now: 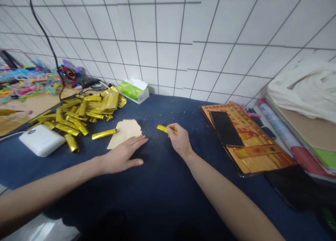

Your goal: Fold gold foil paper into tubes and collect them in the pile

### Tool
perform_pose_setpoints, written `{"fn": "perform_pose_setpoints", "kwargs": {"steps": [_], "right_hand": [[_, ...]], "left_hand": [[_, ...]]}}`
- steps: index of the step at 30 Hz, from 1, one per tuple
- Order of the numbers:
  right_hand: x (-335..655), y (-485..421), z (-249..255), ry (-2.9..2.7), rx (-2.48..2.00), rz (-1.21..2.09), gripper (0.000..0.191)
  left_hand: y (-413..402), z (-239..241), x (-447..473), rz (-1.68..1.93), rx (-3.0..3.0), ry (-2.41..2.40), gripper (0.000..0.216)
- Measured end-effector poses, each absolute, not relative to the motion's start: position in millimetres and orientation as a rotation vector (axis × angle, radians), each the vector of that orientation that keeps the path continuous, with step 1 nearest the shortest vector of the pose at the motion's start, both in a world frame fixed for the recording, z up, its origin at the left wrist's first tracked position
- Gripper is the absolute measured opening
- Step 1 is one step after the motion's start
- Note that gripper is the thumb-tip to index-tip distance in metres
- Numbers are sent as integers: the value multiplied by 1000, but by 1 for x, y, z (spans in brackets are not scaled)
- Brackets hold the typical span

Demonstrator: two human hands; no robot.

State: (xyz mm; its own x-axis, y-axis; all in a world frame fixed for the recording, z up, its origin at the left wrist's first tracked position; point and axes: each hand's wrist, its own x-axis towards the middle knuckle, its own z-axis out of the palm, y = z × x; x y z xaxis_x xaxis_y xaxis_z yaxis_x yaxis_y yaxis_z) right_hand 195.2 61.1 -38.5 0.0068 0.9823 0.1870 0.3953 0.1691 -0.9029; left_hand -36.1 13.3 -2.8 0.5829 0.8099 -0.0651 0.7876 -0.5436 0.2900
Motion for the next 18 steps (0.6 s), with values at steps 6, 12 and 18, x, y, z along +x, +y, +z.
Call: {"fn": "perform_pose_setpoints", "kwargs": {"steps": [6,12,18], "right_hand": [[194,62,-39,-1544,-1366,822,22],[194,61,-36,-1542,-1375,841,22],[193,61,-36,-1552,-1388,859,23]], "left_hand": [[123,13,-68,564,2329,1896,53],[198,2,-128,136,1900,2569,61],[178,19,-163,277,2069,2371,28]]}}
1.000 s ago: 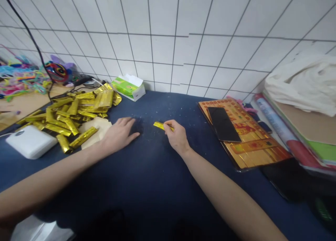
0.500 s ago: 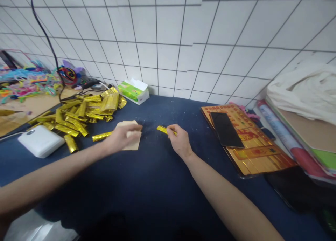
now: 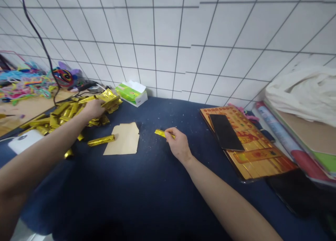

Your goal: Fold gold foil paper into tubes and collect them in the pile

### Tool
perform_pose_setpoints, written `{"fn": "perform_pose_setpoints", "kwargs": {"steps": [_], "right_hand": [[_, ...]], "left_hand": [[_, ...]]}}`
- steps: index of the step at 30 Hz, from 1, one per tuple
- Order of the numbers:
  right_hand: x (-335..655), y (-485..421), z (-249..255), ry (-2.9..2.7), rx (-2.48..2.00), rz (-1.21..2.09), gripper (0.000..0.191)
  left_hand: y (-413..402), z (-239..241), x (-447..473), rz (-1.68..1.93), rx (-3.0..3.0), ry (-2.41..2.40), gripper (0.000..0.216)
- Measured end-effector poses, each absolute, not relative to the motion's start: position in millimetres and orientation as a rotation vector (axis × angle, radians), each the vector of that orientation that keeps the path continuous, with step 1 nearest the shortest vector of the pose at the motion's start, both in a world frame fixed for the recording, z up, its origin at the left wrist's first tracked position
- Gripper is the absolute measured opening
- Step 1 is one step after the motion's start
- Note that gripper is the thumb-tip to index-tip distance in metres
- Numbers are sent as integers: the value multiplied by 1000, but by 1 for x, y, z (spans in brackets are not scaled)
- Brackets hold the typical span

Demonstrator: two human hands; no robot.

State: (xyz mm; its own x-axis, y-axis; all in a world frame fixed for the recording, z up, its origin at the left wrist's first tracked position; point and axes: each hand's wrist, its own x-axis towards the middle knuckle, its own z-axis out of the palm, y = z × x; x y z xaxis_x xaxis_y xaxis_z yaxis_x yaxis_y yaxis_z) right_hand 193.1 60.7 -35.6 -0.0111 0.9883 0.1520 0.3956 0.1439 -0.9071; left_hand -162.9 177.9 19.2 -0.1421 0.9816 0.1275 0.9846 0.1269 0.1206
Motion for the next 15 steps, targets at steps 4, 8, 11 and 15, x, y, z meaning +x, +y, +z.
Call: {"fn": "perform_pose_setpoints", "kwargs": {"steps": [4,8,11,15], "right_hand": [[194,60,-36,-1565,-1388,850,23],[195,61,-37,-1577,-1389,831,24],[195,61,-37,-1579,-1391,834,24],[194,60,-35,-1583,-1388,832,23]], "left_hand": [[149,39,-162,-715,-2174,-2243,27],[111,38,-135,-817,-2428,-2157,31],[95,32,-113,-609,-2927,-2119,43],[121,30,-110,-697,-2736,-2213,54]]}}
